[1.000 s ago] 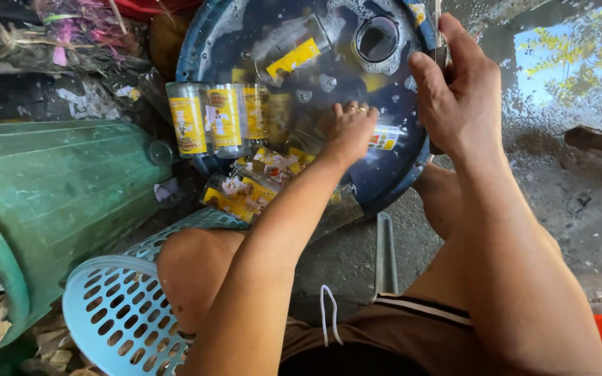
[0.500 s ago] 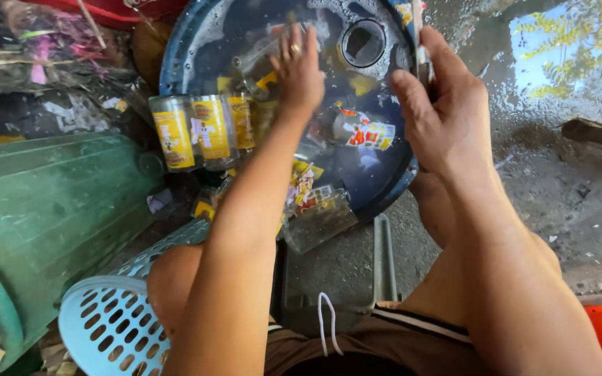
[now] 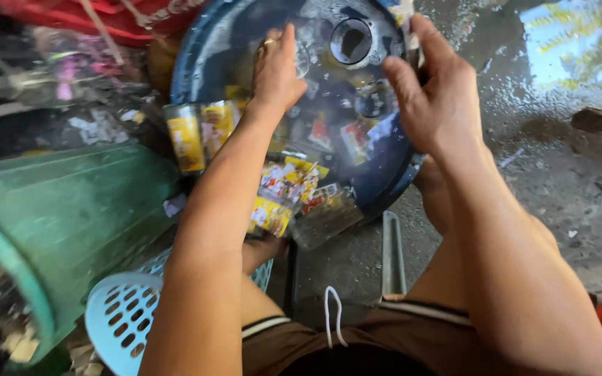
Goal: Washing glass jars and scraping off labels using a knife in a tub of water.
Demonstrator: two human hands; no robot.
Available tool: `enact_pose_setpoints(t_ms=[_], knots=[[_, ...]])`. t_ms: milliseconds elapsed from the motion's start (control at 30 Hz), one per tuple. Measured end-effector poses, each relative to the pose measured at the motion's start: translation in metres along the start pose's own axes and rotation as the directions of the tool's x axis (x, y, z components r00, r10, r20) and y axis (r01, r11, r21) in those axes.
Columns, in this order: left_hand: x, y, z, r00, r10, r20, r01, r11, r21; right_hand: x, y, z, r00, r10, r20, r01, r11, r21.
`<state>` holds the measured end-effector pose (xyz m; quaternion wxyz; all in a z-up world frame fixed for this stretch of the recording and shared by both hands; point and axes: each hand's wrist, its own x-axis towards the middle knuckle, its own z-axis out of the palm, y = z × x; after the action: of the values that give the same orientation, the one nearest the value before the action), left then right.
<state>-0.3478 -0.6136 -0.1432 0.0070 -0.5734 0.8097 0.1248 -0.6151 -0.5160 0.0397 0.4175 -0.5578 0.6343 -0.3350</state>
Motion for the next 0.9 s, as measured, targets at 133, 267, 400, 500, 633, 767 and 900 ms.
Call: enact_pose_setpoints(t_ms=[133, 267, 400, 500, 633, 767, 900], knots=[[-0.052, -0.019, -0.028, 0.974, -0.201, -0.105, 0.172, 0.956, -0.239, 0.001, 0.022, 0.012, 0.994, -0.075, -0.085, 0.072, 0.996, -0.046], [-0.098, -0.010, -0.076, 0.939, -0.260, -0.224, 0.169, 0.919, -0.356, -0.017, 0.012, 0.022, 0.989, -0.138, -0.056, 0.139, 0.990, 0.002], [-0.145, 0.000, -0.125, 0.899, -0.210, -0.385, 0.058, 0.927, -0.371, -0.054, 0.021, 0.046, 0.981, -0.193, 0.007, 0.191, 0.975, 0.113], [-0.166, 0.000, -0.149, 0.874, -0.259, -0.412, 0.084, 0.914, -0.397, -0.080, 0.004, 0.060, 0.993, 0.047, 0.108, -0.048, 0.999, 0.004], [-0.204, 0.000, -0.174, 0.820, -0.313, -0.480, 0.063, 0.881, -0.468, -0.124, -0.034, 0.078, 0.907, 0.352, 0.232, -0.374, 0.926, 0.055], [-0.255, -0.013, -0.178, 0.628, -0.470, -0.620, 0.015, 0.804, -0.594, -0.161, -0.037, 0.117, 0.928, 0.194, 0.319, -0.201, 0.979, -0.010], [-0.305, -0.052, -0.128, 0.489, -0.819, -0.299, 0.113, 0.399, -0.910, -0.186, -0.036, 0.164, 0.938, 0.100, 0.332, -0.229, 0.897, 0.377]])
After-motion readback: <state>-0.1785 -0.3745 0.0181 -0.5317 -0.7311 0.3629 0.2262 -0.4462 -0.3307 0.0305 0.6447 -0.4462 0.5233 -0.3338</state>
